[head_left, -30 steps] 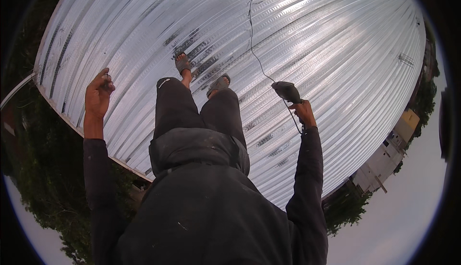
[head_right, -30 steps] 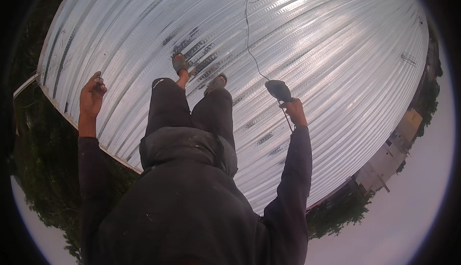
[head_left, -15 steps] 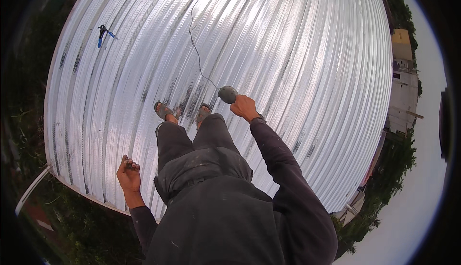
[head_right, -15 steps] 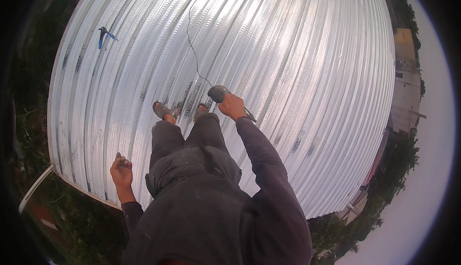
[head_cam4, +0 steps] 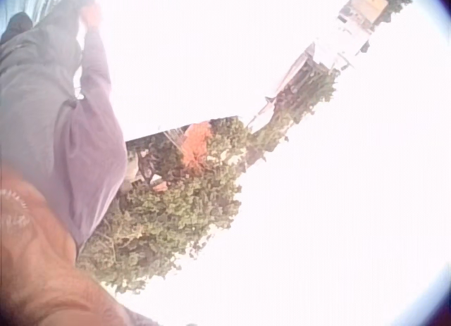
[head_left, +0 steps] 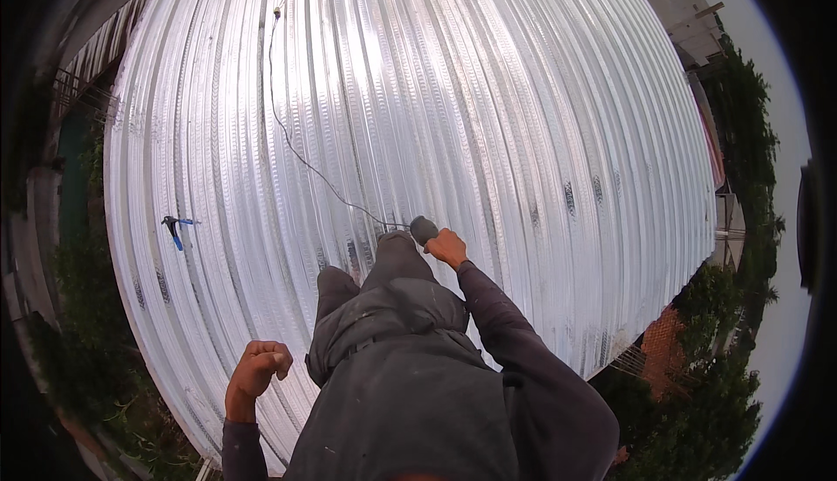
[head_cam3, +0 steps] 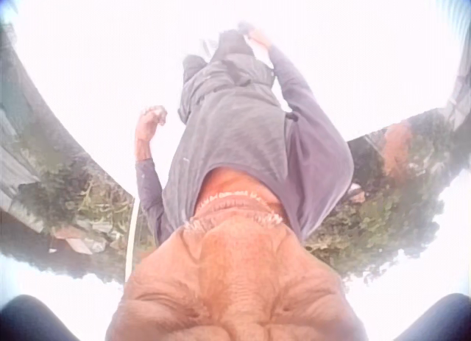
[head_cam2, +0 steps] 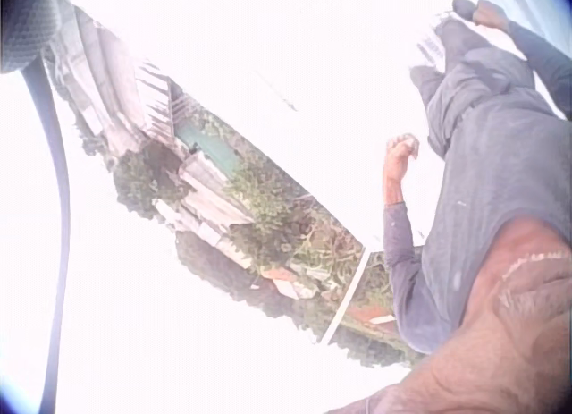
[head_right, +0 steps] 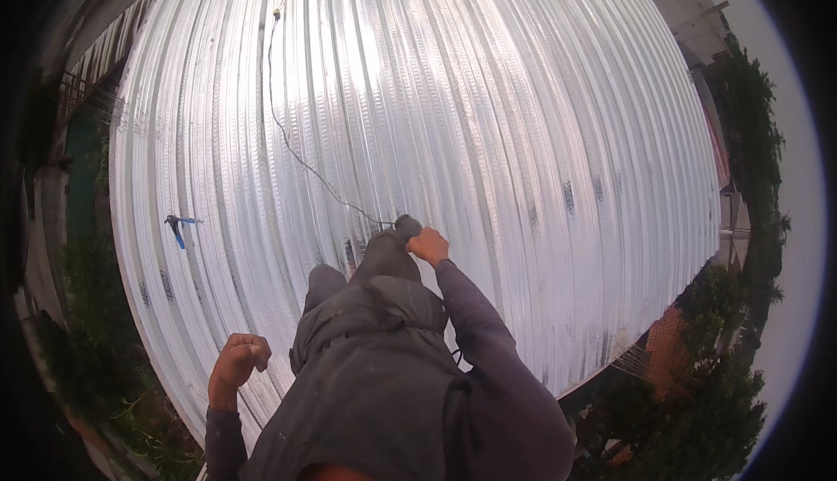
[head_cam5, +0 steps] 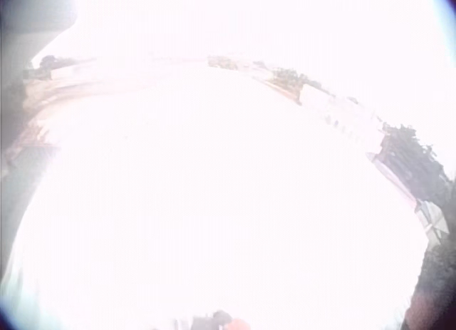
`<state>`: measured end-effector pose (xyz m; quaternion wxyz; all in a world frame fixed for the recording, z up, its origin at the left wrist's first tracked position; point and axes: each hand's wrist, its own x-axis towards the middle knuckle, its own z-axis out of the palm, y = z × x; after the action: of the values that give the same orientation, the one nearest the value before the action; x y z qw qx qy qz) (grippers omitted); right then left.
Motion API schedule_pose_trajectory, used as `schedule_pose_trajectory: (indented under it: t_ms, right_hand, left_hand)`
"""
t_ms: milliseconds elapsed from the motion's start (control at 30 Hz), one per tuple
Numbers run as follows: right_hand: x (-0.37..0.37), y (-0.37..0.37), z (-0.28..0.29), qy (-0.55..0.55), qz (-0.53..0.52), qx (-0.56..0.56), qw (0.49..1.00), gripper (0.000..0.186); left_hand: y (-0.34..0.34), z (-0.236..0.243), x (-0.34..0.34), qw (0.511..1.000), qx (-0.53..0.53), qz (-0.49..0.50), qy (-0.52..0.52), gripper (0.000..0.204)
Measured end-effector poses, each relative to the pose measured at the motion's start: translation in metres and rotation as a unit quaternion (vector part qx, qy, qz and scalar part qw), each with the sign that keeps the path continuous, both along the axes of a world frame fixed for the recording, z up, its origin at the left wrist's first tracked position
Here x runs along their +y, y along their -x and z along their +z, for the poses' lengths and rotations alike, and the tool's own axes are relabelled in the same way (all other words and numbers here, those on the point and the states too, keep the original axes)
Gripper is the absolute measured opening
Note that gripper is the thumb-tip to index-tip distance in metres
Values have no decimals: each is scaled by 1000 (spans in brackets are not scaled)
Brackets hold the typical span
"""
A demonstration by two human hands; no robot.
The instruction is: The person is installing translucent corrugated roof panels on a metal roof. They use a power drill to secure the panels with screws and a manual seaming tool to join the edges of the panels together.
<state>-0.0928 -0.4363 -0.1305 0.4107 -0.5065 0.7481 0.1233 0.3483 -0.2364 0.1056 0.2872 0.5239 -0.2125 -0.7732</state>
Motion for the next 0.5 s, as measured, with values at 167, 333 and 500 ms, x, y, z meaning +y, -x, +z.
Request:
schedule_pose_trajectory:
  t_ms: [167, 333, 500]
  right_hand:
    - [43, 5, 11, 18, -105, -5, 994, 62]
    - [93, -7, -1, 27, -192, -16, 981, 60]
    - [116, -27, 0, 6, -237, -49, 970, 61]
  left_hand:
    - [-18, 141, -36, 805, -209, -552, -56, 39]
    - [-19, 227, -62, 707, -231, -665, 64, 20]
    - [-10, 236, -64, 713, -228, -654, 110, 20]
